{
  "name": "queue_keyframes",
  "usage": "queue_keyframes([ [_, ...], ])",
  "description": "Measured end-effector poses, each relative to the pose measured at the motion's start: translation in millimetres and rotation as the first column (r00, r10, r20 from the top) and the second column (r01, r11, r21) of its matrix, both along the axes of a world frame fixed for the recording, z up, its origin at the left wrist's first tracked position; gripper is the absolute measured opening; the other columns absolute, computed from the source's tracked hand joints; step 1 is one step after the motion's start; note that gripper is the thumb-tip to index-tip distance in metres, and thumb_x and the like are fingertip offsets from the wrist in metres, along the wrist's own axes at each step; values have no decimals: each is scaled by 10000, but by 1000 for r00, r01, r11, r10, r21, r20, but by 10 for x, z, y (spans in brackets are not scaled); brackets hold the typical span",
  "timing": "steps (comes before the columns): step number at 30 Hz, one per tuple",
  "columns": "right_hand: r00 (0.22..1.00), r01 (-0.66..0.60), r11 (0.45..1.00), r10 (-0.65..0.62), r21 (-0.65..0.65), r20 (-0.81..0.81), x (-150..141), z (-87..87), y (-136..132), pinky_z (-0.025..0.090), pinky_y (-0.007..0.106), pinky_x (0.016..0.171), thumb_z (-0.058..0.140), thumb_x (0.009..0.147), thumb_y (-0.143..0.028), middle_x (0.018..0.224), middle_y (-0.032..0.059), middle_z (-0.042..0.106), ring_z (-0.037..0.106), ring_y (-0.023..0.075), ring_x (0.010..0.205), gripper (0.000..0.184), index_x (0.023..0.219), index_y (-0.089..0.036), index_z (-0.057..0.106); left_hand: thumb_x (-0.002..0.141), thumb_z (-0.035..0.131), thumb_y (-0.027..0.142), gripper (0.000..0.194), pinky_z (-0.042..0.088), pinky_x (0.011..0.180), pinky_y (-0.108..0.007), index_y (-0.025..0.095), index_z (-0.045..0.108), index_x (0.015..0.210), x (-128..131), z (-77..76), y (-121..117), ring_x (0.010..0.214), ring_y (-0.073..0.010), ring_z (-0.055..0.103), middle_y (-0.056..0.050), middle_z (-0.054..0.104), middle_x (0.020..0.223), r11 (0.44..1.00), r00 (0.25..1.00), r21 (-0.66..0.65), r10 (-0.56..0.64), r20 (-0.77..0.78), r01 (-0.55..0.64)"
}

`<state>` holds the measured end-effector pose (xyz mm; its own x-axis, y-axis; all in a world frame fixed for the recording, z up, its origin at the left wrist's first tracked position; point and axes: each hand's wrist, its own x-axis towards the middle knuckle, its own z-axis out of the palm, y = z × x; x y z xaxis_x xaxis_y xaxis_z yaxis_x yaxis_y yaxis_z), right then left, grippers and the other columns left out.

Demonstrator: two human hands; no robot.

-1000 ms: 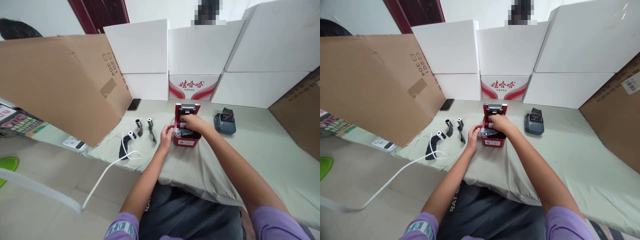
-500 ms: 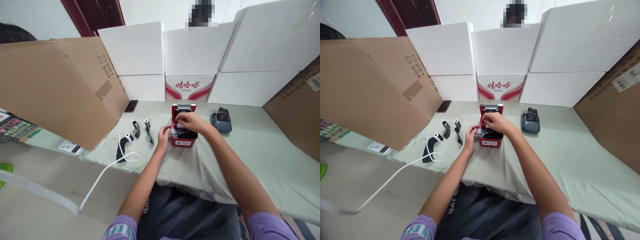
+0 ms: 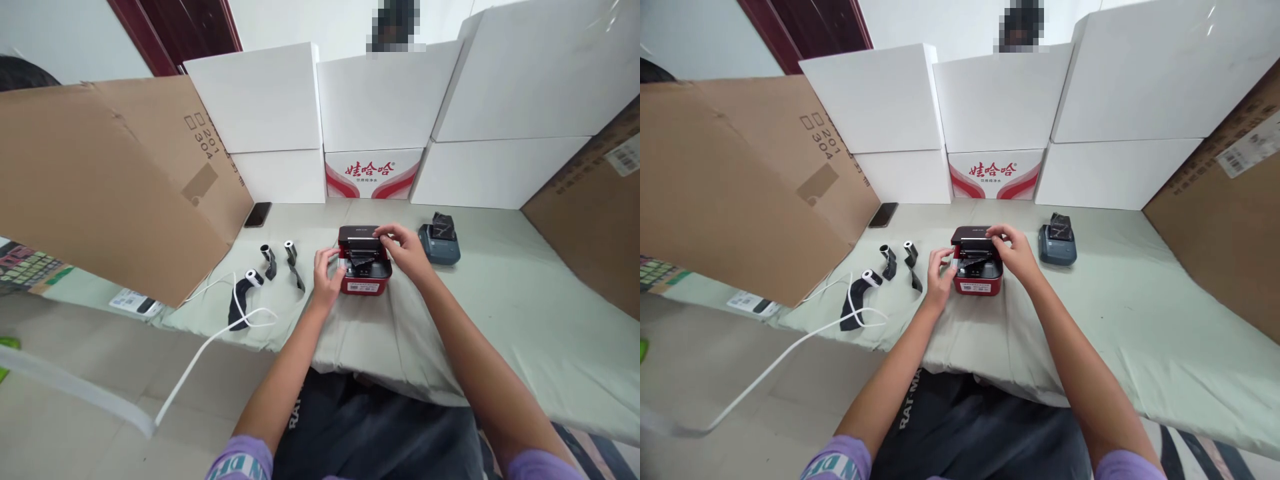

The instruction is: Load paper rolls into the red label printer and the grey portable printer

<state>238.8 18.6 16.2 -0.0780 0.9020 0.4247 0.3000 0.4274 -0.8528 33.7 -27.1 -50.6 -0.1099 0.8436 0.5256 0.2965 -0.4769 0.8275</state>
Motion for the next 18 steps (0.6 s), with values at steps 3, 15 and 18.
queue_keyframes([
  [3,989,11,1000,-15,-23,-148,-4,-130,17,504,409,883,627,813,-303,948,43,753,682,228,946,160,947,-234,682,866,638,312,312,430,1075,-426,250,686,1168,30,52,-52,1257,-259,485,-101,516,1280,990,976,142,38,-216,-7],
  [15,889,-50,949,-100,-311,-447,-121,-535,60,426,485,1111,595,652,-309,1430,64,584,537,284,1324,672,1317,-290,504,872,726,298,76,412,1097,-445,312,799,887,116,295,91,1219,-245,455,-63,521,1276,990,954,109,116,-275,-89],
  [18,893,-83,931,-89,-356,-442,-138,-603,27,451,479,1093,560,666,-317,1465,69,564,565,274,1286,713,1372,-278,468,861,735,326,68,401,1123,-454,314,800,878,125,307,195,1236,-257,459,-56,538,1305,998,983,32,59,-172,-54],
])
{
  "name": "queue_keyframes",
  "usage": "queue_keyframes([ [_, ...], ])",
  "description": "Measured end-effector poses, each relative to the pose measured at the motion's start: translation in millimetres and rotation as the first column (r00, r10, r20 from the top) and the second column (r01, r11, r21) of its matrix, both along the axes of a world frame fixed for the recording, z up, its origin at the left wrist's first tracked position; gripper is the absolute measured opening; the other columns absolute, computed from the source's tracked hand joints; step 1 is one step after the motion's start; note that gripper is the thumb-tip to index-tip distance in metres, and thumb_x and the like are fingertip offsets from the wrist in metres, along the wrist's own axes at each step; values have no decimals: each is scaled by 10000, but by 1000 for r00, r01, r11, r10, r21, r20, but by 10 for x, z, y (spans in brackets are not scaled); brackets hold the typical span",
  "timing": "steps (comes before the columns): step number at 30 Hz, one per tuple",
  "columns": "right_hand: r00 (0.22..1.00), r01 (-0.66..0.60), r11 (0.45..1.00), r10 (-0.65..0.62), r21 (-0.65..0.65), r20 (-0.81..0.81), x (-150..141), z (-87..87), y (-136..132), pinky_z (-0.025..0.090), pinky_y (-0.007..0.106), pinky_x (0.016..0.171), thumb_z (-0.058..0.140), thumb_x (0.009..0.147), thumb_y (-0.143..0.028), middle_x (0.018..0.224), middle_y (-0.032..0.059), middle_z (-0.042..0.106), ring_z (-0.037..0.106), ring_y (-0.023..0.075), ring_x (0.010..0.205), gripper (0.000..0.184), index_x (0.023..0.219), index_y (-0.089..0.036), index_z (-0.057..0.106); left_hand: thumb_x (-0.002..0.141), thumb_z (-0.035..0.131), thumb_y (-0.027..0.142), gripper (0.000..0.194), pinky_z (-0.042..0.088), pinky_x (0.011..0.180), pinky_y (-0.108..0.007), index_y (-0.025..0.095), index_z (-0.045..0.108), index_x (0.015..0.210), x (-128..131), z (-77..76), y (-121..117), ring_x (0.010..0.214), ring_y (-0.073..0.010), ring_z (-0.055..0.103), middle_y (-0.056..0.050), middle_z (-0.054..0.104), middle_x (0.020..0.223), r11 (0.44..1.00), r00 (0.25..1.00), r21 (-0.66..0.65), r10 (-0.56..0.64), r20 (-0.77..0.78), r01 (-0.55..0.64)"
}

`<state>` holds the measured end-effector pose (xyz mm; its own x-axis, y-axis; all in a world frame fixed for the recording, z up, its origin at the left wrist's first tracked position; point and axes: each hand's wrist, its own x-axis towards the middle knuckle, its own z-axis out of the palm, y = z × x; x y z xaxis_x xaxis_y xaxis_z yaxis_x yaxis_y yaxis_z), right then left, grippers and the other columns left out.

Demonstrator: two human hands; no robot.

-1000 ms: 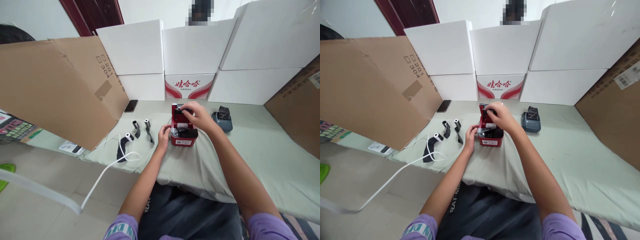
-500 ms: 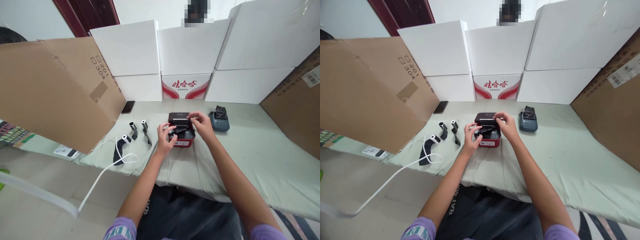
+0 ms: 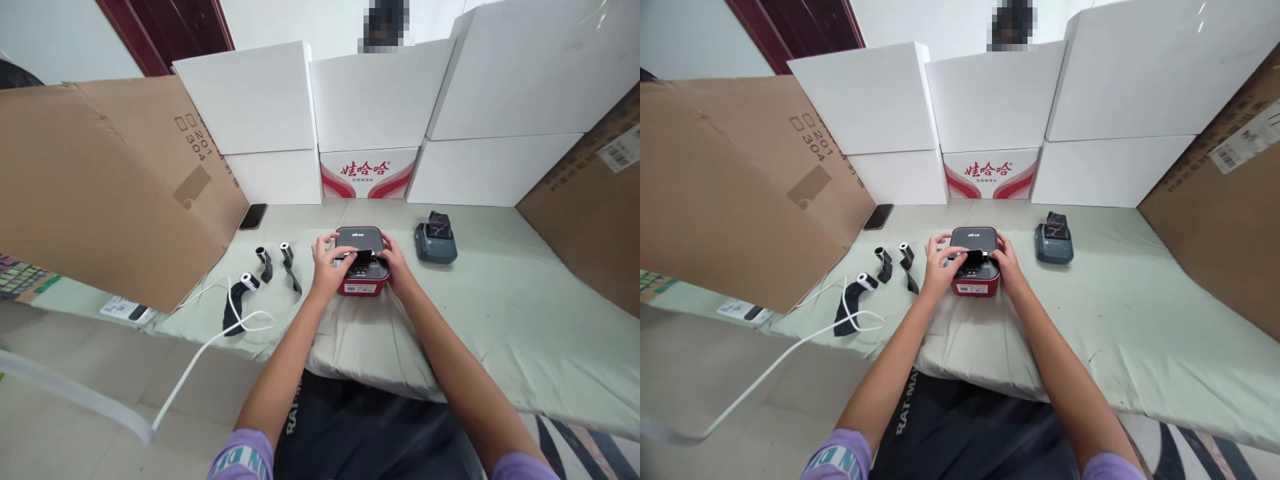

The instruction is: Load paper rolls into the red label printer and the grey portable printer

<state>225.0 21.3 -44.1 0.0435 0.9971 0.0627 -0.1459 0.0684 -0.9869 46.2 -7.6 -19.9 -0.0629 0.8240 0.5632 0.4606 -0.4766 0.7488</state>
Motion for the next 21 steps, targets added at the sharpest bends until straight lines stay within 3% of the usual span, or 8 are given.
queue_keyframes([
  [3,999,-6,1000,6,-2,33,-13,-3,-41,473,465,1079,538,700,-330,1514,70,522,559,266,1302,729,1420,-277,435,841,747,364,91,358,1175,-473,295,798,871,10,-11,70,1287,-275,455,-53,542,1331,995,992,-81,-41,121,51],
  [6,998,-19,1000,18,17,52,-15,15,-62,476,449,1084,524,722,-331,1534,64,507,543,261,1333,727,1441,-276,427,886,654,339,201,305,1230,-452,305,783,1036,5,-45,114,1397,-269,416,-45,503,1420,971,958,-185,-97,269,151],
  [9,999,-24,1000,23,4,39,-5,21,-58,477,456,1087,536,709,-324,1539,67,506,539,270,1343,741,1441,-273,434,892,495,207,464,264,1262,-407,319,666,1309,-4,-103,150,1487,-224,363,-24,461,1520,922,877,-273,-124,465,275],
  [12,998,-33,999,33,10,53,9,10,-40,479,460,1087,542,696,-323,1540,66,506,530,275,1357,749,1437,-275,443,816,502,154,652,304,1249,-382,323,542,1444,-4,-158,172,1502,-220,371,12,454,1578,879,782,-303,-116,612,367],
  [16,996,-41,999,38,25,77,28,-11,-17,467,458,1107,536,676,-313,1546,77,500,517,267,1378,782,1449,-258,426,787,536,161,726,377,1209,-365,331,481,1491,-1,-180,170,1506,-228,381,38,447,1596,855,734,-325,-89,674,403],
  [21,989,-72,996,63,59,137,44,-40,-31,484,430,1099,514,731,-327,1576,62,469,507,245,1396,772,1491,-271,389,770,557,167,713,432,1159,-335,331,513,1463,-2,-207,162,1492,-234,409,33,462,1587,861,714,-314,-79,695,401],
])
